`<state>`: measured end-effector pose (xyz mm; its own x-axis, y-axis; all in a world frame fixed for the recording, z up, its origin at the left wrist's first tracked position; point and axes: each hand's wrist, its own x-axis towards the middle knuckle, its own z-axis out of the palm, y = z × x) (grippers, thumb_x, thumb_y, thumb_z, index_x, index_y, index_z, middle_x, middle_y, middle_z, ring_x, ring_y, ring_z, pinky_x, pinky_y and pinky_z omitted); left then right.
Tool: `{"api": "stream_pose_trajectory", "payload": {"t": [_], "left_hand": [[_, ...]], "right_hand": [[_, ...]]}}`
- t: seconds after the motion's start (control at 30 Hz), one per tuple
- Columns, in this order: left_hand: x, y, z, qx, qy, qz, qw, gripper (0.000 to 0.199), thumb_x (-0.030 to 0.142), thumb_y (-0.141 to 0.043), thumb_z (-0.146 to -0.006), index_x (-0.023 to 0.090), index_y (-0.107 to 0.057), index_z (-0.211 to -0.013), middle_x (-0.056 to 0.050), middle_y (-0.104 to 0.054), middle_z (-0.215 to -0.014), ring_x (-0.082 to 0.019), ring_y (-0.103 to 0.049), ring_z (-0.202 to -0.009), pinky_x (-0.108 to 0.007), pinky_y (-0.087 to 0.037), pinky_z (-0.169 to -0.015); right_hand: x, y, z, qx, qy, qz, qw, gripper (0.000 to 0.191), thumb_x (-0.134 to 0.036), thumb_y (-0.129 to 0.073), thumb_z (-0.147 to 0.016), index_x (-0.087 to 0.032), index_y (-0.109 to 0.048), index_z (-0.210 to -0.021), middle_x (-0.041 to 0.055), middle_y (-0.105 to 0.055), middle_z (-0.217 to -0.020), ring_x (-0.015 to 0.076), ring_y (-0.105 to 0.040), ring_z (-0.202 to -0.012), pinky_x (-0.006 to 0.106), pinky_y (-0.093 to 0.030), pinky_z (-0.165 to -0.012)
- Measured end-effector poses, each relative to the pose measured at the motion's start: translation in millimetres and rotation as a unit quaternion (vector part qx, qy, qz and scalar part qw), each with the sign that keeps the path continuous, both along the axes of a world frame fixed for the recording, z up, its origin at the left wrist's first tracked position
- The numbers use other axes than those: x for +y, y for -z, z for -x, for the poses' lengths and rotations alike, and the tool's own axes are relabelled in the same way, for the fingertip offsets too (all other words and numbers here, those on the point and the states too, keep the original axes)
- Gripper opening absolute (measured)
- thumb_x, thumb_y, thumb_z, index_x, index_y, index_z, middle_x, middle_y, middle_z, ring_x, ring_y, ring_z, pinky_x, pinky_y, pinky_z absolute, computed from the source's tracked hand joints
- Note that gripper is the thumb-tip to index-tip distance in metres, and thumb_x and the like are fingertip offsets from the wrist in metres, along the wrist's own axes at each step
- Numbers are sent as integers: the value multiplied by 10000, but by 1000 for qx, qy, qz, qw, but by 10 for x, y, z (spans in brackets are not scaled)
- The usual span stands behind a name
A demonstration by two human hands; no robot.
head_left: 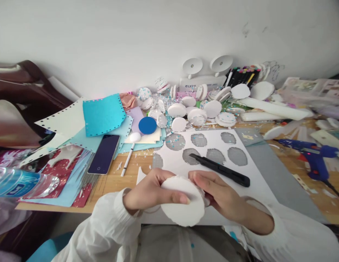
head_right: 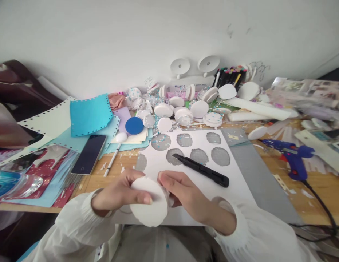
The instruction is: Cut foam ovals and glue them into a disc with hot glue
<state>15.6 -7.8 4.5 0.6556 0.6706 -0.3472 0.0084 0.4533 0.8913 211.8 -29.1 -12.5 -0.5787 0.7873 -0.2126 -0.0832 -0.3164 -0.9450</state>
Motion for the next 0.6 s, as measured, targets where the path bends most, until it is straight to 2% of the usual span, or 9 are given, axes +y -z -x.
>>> {"api": "stream_pose_trajectory", "payload": {"t": [0.13,0.27,0.37,0.47,0.6], "left_hand": [[-16,28,26,-7,-14,15,1000,216,322,-820,-667,132,-755,-746,0,-645,-610,-75,-530,-521,-182,-432,-523],[-69,38,44,7,1,35,999,204,317,-815,-678,135,-750,-745,9,-624,-608,-66,-515,-525,-171,-421,-522],[-128,42,24,1,19,56,998,203,314,-812,-679,133,-738,-735,12,-602,-618,-67,-494,-541,-176,-411,-532],[-196,29,-16,-15,41,70,997,191,298,-799,-689,126,-715,-697,27,-541,-597,-60,-433,-535,-183,-391,-538],[-279,13,-29,-21,63,86,994,265,344,-787,-698,117,-661,-644,36,-455,-591,-60,-359,-545,-194,-314,-515]], "right_hand": [[9,-60,6,-102,30,-161,981,446,-497,-330,-997,-209,-319,-657,-44,-328,-623,104,-311,-570,251,-278,-530],[-30,-125,-28,-163,-6,-260,952,403,-408,-263,-1023,-220,-328,-672,-41,-372,-586,113,-359,-535,262,-304,-522],[-122,-116,-87,-224,-26,-311,923,400,-389,-219,-1024,-227,-370,-691,-26,-428,-570,128,-418,-516,275,-343,-519],[-263,-81,-173,-282,-13,-345,895,431,-384,-181,-1022,-233,-433,-707,8,-522,-585,153,-512,-540,285,-415,-551],[-461,-58,-230,-352,15,-337,873,361,-363,-311,-1004,-252,-547,-754,17,-616,-648,154,-620,-614,245,-487,-589]]}}
